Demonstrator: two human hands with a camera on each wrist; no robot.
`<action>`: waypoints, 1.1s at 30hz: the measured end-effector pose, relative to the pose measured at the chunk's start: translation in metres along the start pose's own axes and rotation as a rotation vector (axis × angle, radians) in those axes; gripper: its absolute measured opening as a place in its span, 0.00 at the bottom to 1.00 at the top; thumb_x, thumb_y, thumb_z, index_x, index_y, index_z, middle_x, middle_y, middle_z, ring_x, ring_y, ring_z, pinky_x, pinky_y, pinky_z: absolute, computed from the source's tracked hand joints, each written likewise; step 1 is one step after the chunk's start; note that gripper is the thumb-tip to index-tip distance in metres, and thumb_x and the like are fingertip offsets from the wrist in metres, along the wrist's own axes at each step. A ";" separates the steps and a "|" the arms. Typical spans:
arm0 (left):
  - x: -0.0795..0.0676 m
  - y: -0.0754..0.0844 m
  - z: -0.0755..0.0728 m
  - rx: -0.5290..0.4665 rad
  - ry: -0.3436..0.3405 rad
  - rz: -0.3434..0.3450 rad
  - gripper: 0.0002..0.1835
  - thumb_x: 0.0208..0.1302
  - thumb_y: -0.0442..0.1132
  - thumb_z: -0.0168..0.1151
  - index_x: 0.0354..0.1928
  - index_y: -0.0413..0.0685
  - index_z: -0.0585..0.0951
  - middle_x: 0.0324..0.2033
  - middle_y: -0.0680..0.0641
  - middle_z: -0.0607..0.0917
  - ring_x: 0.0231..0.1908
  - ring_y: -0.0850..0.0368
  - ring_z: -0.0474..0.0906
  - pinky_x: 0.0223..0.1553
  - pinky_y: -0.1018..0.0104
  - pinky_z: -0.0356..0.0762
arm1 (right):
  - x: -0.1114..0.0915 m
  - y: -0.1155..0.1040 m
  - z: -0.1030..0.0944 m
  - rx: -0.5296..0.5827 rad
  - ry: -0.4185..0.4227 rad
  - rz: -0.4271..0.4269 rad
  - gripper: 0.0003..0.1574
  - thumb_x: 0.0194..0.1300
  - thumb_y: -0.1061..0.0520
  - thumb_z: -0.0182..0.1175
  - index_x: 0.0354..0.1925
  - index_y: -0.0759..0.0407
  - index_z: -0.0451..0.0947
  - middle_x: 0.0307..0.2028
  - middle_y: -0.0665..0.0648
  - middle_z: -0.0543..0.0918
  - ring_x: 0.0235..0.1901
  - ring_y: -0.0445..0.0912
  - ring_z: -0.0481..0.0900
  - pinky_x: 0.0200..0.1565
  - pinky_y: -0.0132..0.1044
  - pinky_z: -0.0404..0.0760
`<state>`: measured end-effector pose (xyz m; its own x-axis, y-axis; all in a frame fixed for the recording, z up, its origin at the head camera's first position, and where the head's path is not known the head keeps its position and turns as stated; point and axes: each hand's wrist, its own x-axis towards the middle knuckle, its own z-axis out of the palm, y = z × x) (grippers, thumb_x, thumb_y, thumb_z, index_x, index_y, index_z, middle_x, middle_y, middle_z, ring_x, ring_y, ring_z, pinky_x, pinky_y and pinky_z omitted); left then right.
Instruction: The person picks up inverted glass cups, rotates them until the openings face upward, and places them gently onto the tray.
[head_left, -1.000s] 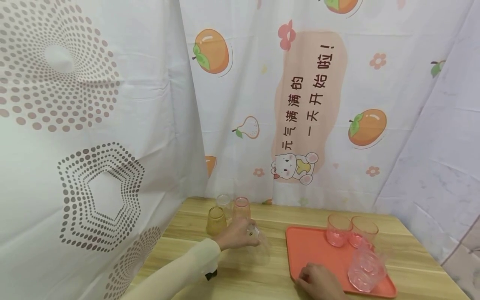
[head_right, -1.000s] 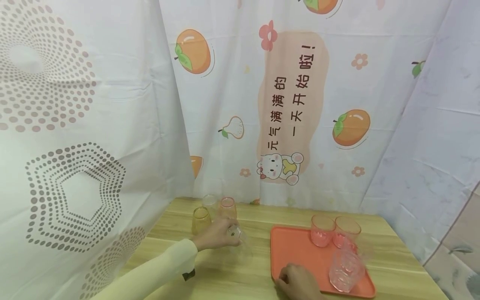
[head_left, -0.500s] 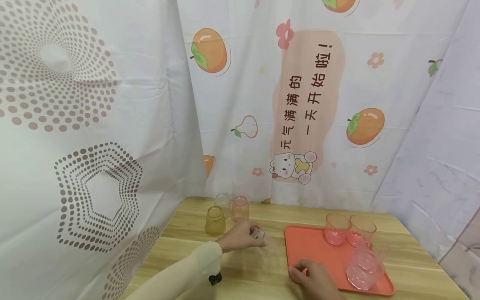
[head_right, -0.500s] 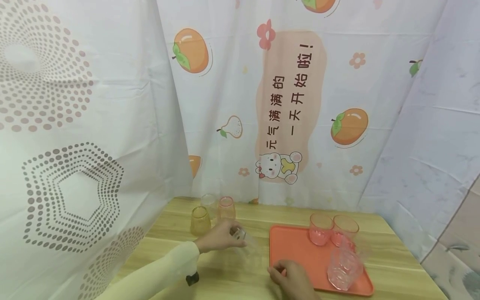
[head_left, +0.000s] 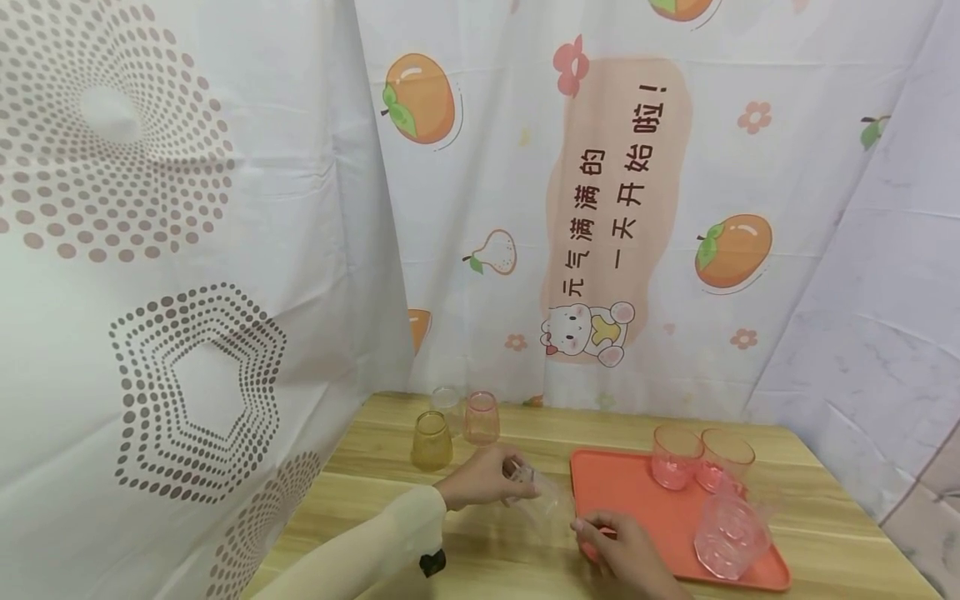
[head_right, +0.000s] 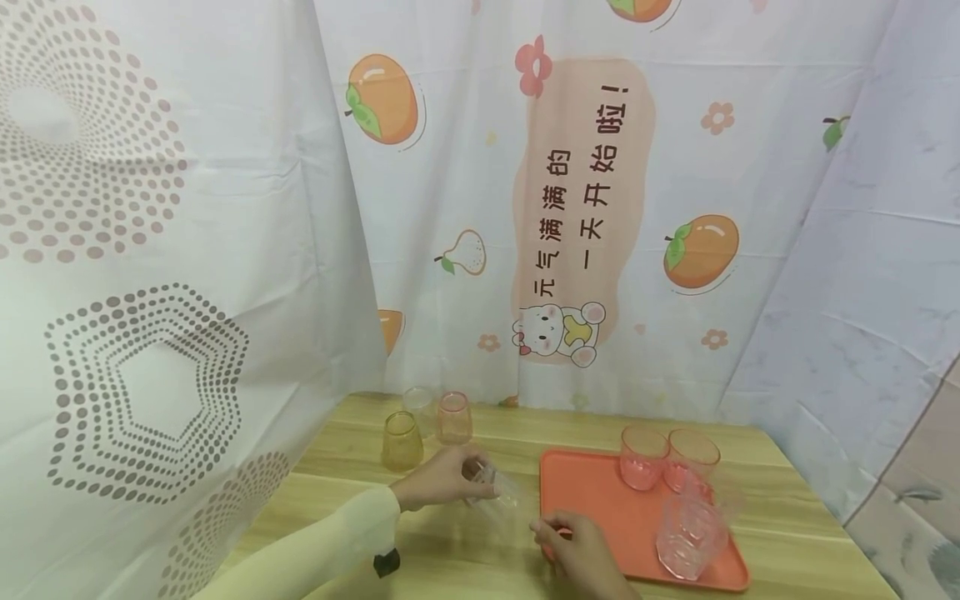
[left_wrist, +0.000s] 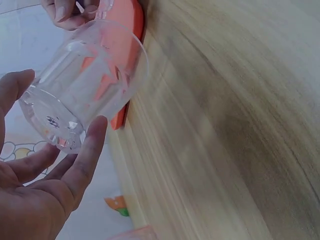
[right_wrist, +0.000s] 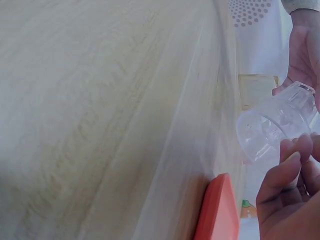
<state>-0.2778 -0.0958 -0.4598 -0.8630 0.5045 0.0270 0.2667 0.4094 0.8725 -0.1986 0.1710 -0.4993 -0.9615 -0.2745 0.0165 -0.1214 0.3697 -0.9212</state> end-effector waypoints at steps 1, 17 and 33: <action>0.000 0.000 0.000 0.001 0.001 -0.003 0.15 0.60 0.46 0.76 0.45 0.49 0.84 0.32 0.49 0.85 0.31 0.58 0.82 0.33 0.58 0.85 | 0.000 -0.001 0.000 -0.002 0.007 -0.004 0.21 0.75 0.48 0.61 0.45 0.67 0.83 0.22 0.52 0.77 0.13 0.38 0.66 0.20 0.31 0.70; -0.006 0.001 0.005 -0.098 -0.010 -0.044 0.14 0.62 0.45 0.75 0.45 0.48 0.83 0.38 0.49 0.84 0.37 0.56 0.81 0.35 0.60 0.85 | 0.005 -0.001 0.000 0.218 0.000 0.095 0.23 0.74 0.51 0.62 0.47 0.74 0.81 0.19 0.50 0.74 0.16 0.38 0.65 0.21 0.30 0.68; -0.003 -0.004 0.009 -0.105 -0.025 -0.013 0.18 0.60 0.41 0.77 0.49 0.45 0.81 0.39 0.51 0.85 0.40 0.58 0.81 0.40 0.60 0.84 | 0.007 -0.007 -0.012 0.198 0.107 0.107 0.20 0.71 0.52 0.66 0.47 0.70 0.82 0.26 0.51 0.76 0.20 0.39 0.66 0.23 0.30 0.67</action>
<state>-0.2721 -0.0918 -0.4677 -0.8548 0.5189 0.0043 0.2079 0.3349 0.9190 -0.2077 0.1768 -0.4886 -0.9882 -0.1431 -0.0542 0.0236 0.2072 -0.9780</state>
